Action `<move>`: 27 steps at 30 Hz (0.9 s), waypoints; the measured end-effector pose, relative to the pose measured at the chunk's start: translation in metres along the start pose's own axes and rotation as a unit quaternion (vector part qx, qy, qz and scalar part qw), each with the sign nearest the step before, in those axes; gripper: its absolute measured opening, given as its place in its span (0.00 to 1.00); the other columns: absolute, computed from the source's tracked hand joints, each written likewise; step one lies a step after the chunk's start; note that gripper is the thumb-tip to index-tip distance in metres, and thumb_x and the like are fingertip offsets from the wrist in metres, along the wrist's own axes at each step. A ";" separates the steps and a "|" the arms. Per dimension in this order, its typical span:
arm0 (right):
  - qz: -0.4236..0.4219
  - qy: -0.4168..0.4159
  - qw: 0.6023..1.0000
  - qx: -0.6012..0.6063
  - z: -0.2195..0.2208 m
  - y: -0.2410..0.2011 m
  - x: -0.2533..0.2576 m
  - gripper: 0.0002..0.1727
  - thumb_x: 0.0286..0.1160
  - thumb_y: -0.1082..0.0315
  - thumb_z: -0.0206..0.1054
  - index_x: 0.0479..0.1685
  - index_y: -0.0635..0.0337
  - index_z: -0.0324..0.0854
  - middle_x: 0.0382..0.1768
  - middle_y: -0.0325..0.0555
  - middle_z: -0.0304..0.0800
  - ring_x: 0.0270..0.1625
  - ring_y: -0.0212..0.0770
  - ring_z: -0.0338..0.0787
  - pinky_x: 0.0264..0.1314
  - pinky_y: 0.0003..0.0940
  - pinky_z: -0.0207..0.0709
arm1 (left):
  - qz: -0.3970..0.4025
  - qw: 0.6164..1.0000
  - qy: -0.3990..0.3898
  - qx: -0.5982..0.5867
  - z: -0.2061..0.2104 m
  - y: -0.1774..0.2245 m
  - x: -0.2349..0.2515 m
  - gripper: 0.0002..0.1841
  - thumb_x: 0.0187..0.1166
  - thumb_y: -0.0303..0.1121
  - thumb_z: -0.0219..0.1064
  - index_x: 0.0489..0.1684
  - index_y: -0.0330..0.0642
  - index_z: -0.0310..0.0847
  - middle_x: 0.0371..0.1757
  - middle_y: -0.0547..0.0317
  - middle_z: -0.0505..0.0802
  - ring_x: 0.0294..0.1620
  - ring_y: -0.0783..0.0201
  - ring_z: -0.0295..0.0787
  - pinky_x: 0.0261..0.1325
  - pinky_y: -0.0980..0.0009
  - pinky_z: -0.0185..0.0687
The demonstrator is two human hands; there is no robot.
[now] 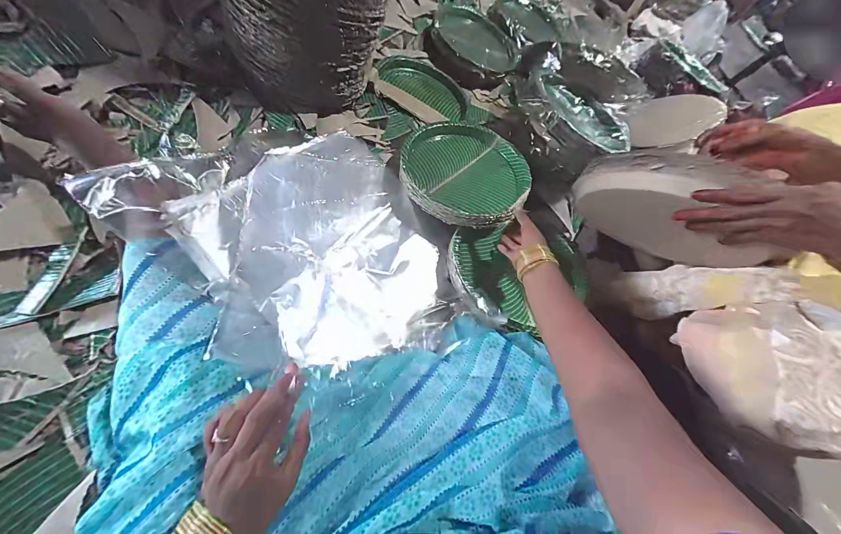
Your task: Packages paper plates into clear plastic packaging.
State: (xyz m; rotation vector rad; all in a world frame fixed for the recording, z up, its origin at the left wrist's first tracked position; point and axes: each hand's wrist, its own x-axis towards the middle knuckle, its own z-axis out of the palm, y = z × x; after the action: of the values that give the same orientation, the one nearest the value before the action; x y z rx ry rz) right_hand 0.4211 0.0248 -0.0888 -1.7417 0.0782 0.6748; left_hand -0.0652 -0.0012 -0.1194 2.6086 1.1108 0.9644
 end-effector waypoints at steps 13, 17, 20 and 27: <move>0.001 -0.039 0.997 0.068 0.019 -0.015 -0.040 0.18 0.79 0.68 0.59 0.66 0.59 0.69 0.46 0.51 0.76 0.40 0.43 0.79 0.39 0.40 0.78 | 0.014 0.971 -0.226 -0.073 0.004 0.010 0.022 0.31 0.55 0.20 0.62 0.67 0.34 0.87 0.75 0.48 0.87 0.49 0.42 0.97 0.44 0.44 0.88; -0.092 -0.121 0.988 0.033 -0.044 -0.014 -0.125 0.10 0.78 0.77 0.51 0.32 0.53 0.72 0.21 0.34 0.80 0.22 0.27 0.81 0.25 0.25 0.78 | -0.074 0.918 -0.375 -0.103 -0.013 0.011 0.048 0.37 0.69 0.16 0.61 0.87 0.40 0.67 0.88 0.45 0.72 0.73 0.37 0.84 0.65 0.36 0.81; -0.097 -0.160 0.982 -0.012 -0.085 -0.011 -0.187 0.20 0.77 0.82 0.46 0.23 0.50 0.73 0.15 0.28 0.83 0.19 0.21 0.82 0.23 0.18 0.78 | -0.170 0.875 -0.441 -0.108 -0.039 0.019 0.084 0.32 0.79 0.21 0.60 0.88 0.40 0.66 0.89 0.45 0.71 0.81 0.41 0.76 0.78 0.39 0.70; -0.043 -0.307 0.949 -0.057 -0.135 0.031 -0.246 0.15 0.61 0.82 0.53 0.35 0.50 0.78 0.21 0.27 0.91 0.23 0.21 0.88 0.25 0.19 0.83 | -0.240 0.876 -0.295 -0.297 -0.011 -0.057 0.101 0.23 0.93 0.34 0.51 0.85 0.45 0.68 0.74 0.38 0.85 0.73 0.47 0.83 0.75 0.47 0.77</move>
State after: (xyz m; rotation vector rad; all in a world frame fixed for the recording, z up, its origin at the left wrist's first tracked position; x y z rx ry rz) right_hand 0.2580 -0.1799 0.0179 -1.5595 -0.4725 1.1438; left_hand -0.0529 0.1076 -0.0809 1.7951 1.0017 0.2816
